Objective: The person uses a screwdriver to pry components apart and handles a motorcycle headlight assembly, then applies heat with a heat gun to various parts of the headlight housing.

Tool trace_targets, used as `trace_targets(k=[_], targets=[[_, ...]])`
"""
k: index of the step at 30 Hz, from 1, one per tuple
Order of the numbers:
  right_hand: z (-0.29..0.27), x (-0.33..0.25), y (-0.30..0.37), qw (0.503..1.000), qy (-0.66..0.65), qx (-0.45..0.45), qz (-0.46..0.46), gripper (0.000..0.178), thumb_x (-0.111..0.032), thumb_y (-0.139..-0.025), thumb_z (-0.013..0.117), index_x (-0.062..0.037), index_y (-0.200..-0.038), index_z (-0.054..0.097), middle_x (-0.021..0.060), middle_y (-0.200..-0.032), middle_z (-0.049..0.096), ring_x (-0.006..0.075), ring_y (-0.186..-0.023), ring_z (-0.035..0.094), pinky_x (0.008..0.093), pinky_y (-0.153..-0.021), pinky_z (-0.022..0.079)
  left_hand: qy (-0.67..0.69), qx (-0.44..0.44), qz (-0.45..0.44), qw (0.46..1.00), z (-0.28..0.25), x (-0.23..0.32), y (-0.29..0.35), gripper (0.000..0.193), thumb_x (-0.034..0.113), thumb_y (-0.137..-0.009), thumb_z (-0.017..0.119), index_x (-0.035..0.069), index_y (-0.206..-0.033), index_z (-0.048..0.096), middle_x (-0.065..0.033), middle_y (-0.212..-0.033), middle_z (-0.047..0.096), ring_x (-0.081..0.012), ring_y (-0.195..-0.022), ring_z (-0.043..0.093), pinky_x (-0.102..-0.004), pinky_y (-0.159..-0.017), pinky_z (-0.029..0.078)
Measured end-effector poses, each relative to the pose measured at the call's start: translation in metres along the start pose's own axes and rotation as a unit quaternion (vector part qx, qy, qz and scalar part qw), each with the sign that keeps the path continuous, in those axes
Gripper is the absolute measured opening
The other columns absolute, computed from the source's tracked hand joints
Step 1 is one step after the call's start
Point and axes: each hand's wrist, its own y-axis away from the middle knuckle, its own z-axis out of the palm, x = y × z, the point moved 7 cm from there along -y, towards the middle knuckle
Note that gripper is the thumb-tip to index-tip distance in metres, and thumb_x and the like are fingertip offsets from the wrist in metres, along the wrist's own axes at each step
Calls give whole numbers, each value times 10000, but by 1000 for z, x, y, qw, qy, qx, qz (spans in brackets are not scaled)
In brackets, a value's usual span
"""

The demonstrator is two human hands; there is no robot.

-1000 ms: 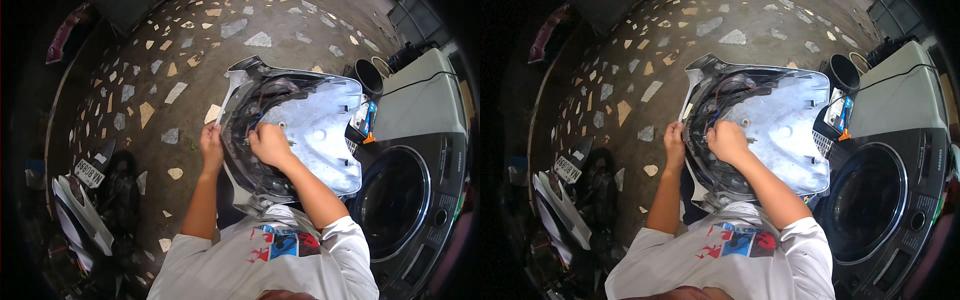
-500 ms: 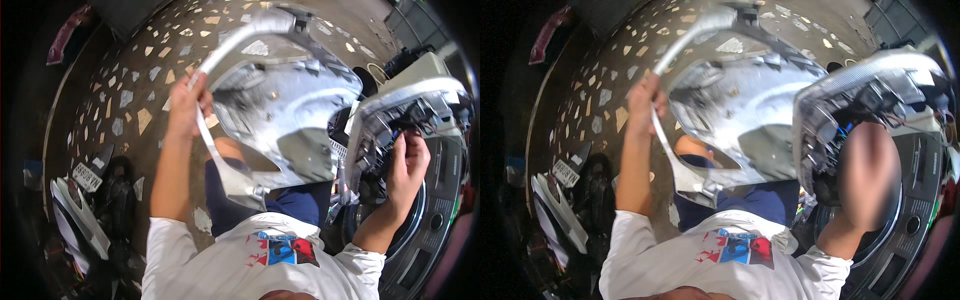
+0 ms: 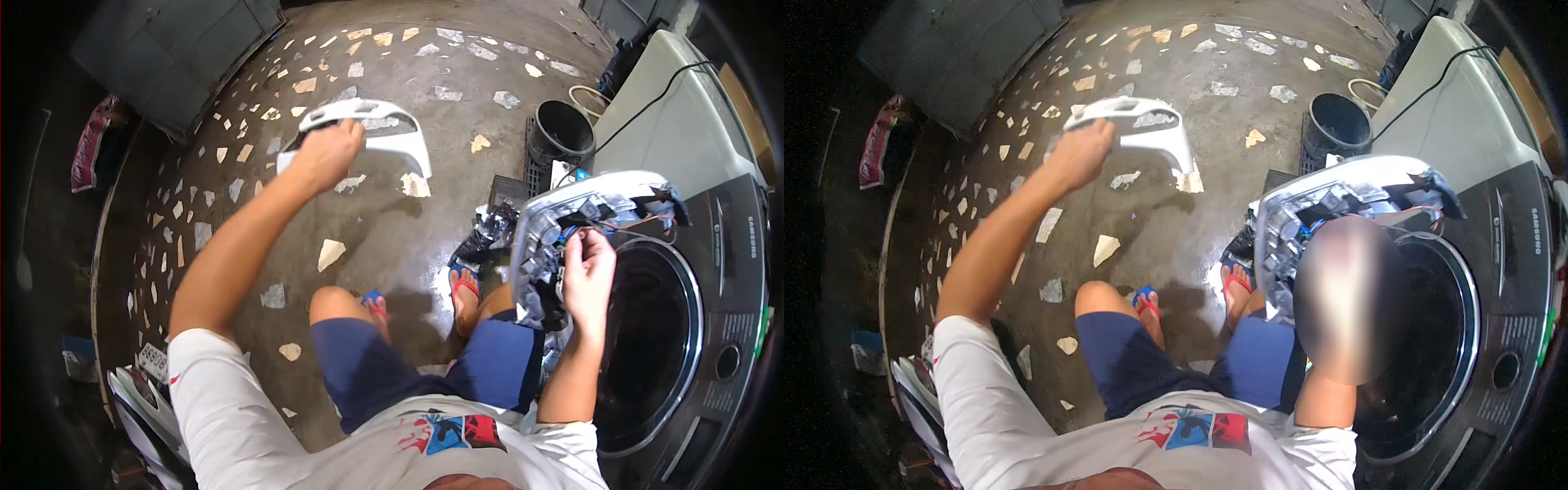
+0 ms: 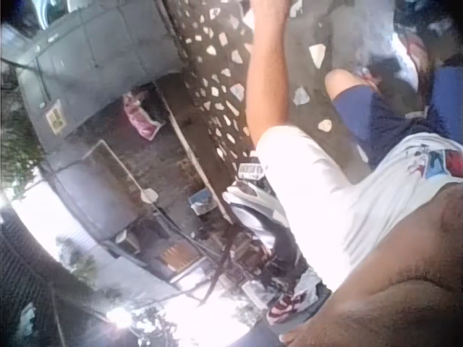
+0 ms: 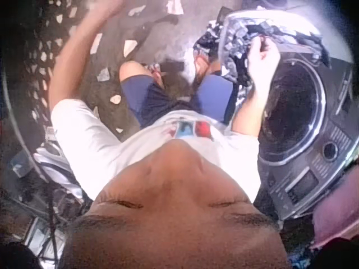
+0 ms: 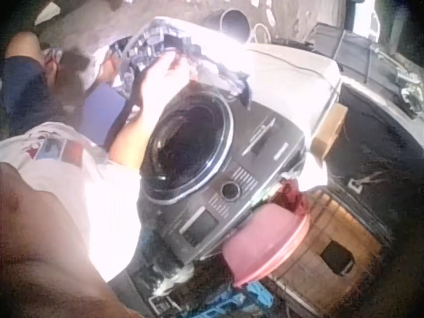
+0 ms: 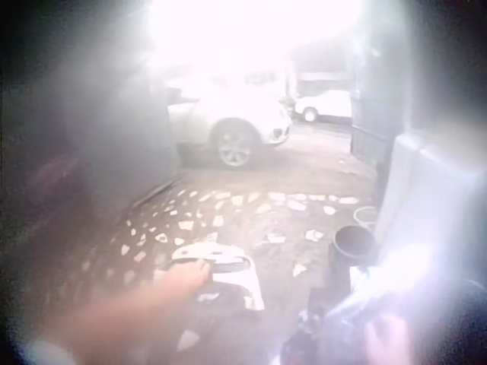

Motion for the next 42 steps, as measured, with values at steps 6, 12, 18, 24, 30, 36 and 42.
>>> trace_targets(k=[6, 12, 18, 24, 30, 36, 42], targets=[[60, 13, -42, 996, 83, 5, -21, 223, -161, -971, 638, 8, -827, 623, 124, -714, 602, 207, -563, 541, 354, -542, 420, 44, 34, -18, 998, 153, 13, -35, 212, 95, -894, 598, 23, -1069, 504, -162, -1078, 604, -345, -1054, 642, -467, -744, 599], [126, 29, -83, 977, 160, 19, -142, 170, -99, -944, 636, 15, -821, 612, 196, -760, 629, 392, -657, 600, 479, -626, 464, 54, 49, 2, 997, 259, 46, -70, 230, 83, -833, 641, 39, -1024, 520, -120, -1012, 583, -304, -1003, 637, -409, -717, 608], [165, 79, -105, 970, 166, -22, -176, 123, -93, -916, 634, 12, -853, 632, 233, -816, 653, 457, -785, 607, 534, -728, 462, 42, 86, 47, 994, 323, 66, -104, 168, 119, -822, 630, 71, -951, 534, -81, -958, 555, -256, -965, 619, -357, -745, 618], [186, 105, -118, 976, 179, -73, -102, 134, -95, -951, 612, 12, -871, 597, 232, -811, 620, 447, -783, 576, 535, -724, 432, 21, 115, 59, 991, 364, 89, -122, 106, 165, -817, 637, 111, -869, 562, -43, -875, 559, -228, -900, 628, -350, -751, 611], [197, 109, -123, 981, 141, -103, -87, 163, -93, -957, 606, 11, -832, 613, 205, -775, 602, 414, -763, 559, 498, -757, 432, 26, 121, 67, 990, 412, 109, -103, 131, 176, -842, 629, 99, -948, 621, -50, -966, 633, -232, -982, 661, -323, -734, 614], [203, 123, -118, 985, 69, -130, -93, 88, -39, -914, 634, 47, -898, 621, 235, -858, 613, 400, -866, 571, 472, -806, 444, 63, 48, -27, 997, 419, 108, -92, 240, 244, -851, 680, 93, -1037, 674, -73, -1003, 672, -273, -984, 652, -408, -796, 574], [211, 121, -108, 956, -221, -194, 23, 141, 61, -910, 598, 5, -1006, 686, -24, -861, 663, 18, -698, 530, 205, -578, 397, 539, 68, -260, 798, 315, 115, -49, 503, 517, -926, 695, 42, -1091, 688, -153, -971, 682, -365, -928, 663, -473, -836, 549]])
